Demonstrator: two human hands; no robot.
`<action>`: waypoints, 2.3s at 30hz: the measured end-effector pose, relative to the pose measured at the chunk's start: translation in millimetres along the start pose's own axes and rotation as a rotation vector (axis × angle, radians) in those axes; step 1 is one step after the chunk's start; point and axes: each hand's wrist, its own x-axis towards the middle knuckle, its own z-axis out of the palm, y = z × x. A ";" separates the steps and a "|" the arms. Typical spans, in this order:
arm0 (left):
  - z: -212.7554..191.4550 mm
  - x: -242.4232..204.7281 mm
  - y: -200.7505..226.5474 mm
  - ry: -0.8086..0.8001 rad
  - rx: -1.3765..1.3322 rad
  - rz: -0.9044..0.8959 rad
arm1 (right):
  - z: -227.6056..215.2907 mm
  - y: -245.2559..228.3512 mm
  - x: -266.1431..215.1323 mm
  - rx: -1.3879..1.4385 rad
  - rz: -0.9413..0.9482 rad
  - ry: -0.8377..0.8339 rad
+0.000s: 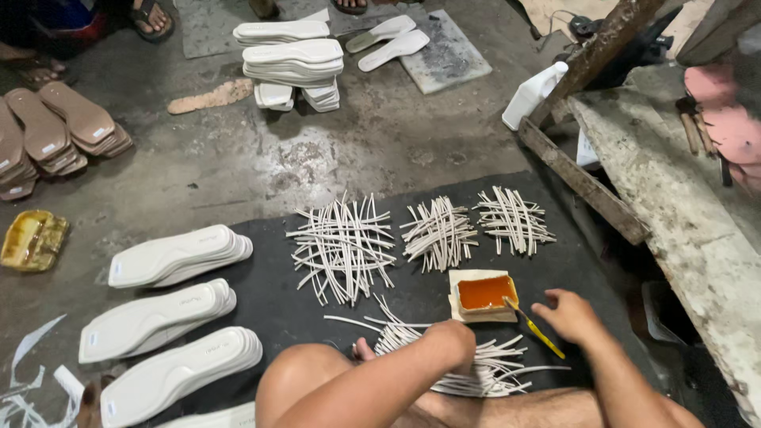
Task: The person sits on the floor and repeatedly picks up thin white sticks, applies an orange adhesive to them using a brush, and places them into a pile. The person handles the sticks one at a time and uses a small container of glue and a brush.
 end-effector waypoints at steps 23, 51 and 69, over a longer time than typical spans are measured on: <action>46.3 6.5 25.6 0.174 0.064 -0.044 | 10.0 3.4 -18.5 0.167 -0.081 -0.062; -24.6 -81.4 -33.5 0.444 -0.622 0.037 | -23.7 -133.6 -124.9 0.829 -0.385 -0.388; -22.5 -71.2 -25.3 0.796 -0.717 -0.079 | -33.8 -116.5 -115.6 1.233 -0.358 -0.040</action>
